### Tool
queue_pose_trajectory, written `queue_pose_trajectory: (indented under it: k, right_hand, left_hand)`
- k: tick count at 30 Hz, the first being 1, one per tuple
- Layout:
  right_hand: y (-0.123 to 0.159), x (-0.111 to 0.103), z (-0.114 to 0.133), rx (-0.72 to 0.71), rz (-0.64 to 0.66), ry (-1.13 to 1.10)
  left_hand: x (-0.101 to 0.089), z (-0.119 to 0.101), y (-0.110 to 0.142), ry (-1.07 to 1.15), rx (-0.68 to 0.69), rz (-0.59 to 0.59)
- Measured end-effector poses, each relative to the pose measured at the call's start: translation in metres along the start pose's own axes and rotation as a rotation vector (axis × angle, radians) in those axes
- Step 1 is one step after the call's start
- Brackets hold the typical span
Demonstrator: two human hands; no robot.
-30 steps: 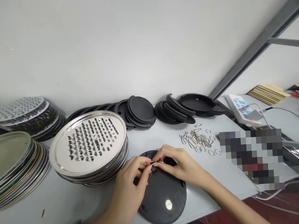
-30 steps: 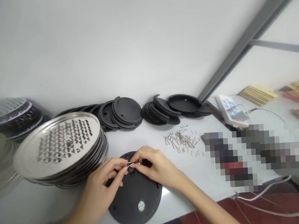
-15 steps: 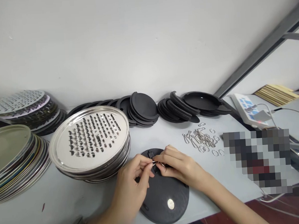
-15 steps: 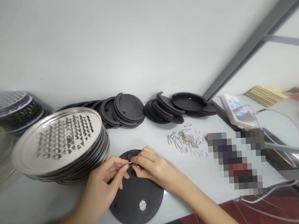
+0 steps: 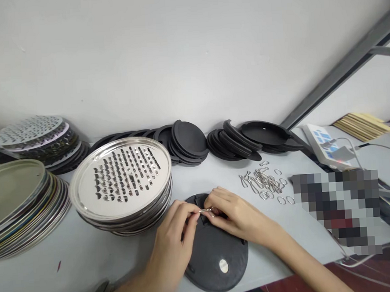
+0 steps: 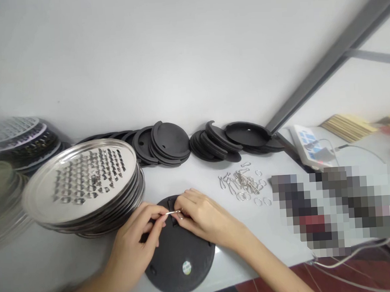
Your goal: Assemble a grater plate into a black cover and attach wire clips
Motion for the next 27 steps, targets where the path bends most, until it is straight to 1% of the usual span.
queue_pose_trajectory:
  k: [5,9,12,17,19,21,25,27]
  right_hand:
    - [0.0033,0.0016,-0.0037,0.05,-0.034,0.039]
    - [0.0049,0.0031,-0.0059,0.031,-0.041,0.032]
    - [0.0045,0.0013,-0.0052,0.025,-0.046,0.025]
    - [0.0034,0.0004,-0.001,-0.107,-0.041,0.146]
    - [0.0032,0.0001,0.0003,-0.138,-0.032,0.153]
    - [0.003,-0.001,0.0007,-0.111,-0.027,0.093]
    - [0.0036,-0.0035,-0.0015,0.053,-0.072,-0.023]
    - [0.0044,-0.0026,-0.0029,0.105,-0.071,-0.073]
  left_hand:
    - [0.0,0.0009,-0.0003,-0.023,0.057,-0.013]
    - [-0.0009,-0.0003,-0.0001,-0.081,0.152,-0.045]
    - [-0.0006,-0.0012,0.001,-0.126,0.198,-0.046]
    - [0.0034,0.0035,0.0044,-0.167,0.25,-0.009]
    - [0.0049,0.0063,0.0057,-0.193,0.267,0.015]
    - [0.0055,0.0083,0.0062,-0.21,0.262,0.042]
    - [0.0052,0.0085,0.005,-0.188,0.245,0.08]
    - [0.005,0.0083,0.004,-0.171,0.24,0.083]
Point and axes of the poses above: each hand's wrist, its own y-axis away from the middle knuckle, its own x-axis out of the palm, z = x × y, the point moved 2 cm from there along -y, towards the middle knuckle, and after that the axes turned 14 degrees about -z, right-handed, at the moved point
